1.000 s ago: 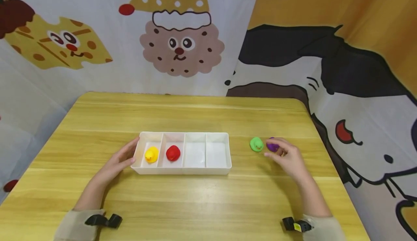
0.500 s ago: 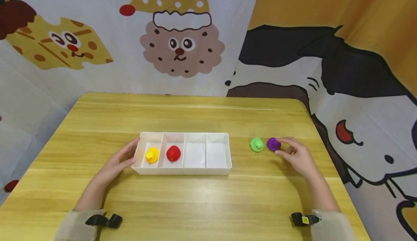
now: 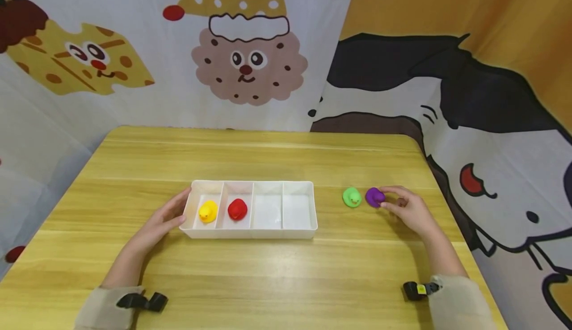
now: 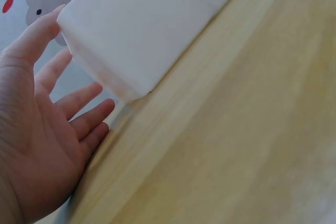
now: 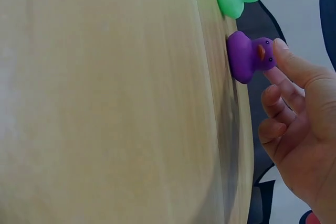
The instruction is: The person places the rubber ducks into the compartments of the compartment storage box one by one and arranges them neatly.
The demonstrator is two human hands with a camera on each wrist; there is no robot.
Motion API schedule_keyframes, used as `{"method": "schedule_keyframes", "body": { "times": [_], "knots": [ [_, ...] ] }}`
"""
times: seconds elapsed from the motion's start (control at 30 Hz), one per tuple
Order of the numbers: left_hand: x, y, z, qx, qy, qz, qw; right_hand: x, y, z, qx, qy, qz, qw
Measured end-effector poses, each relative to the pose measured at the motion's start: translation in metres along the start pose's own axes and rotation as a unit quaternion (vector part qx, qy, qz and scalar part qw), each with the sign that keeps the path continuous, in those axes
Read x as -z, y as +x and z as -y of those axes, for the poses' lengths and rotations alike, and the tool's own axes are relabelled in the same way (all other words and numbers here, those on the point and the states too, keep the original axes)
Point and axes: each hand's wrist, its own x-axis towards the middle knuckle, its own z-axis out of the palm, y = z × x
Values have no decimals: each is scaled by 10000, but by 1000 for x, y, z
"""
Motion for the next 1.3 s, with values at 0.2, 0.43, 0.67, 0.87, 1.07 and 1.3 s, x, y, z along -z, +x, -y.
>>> {"method": "schedule_keyframes", "body": {
  "times": [0.2, 0.43, 0.67, 0.87, 1.07, 1.3],
  "knots": [
    [0, 0, 1, 4, 15, -15, 10000, 0, 3, -1, -157, 49, 163, 9997],
    [0, -1, 1, 21, 26, -28, 10000, 0, 5, -2, -254, 119, 200, 9994],
    [0, -2, 1, 39, 16, -41, 10000, -1, 5, -1, -291, -18, 148, 9995],
    [0, -2, 1, -1, 14, -34, 10000, -2, 2, 0, -117, -118, -77, 9998],
    [-1, -1, 1, -26, -23, -3, 10000, -2, -5, 8, -60, -141, -317, 9994],
    [0, -1, 1, -55, 10, -5, 10000, -4, -9, 33, 79, -11, -552, 9984]
  ]
}}
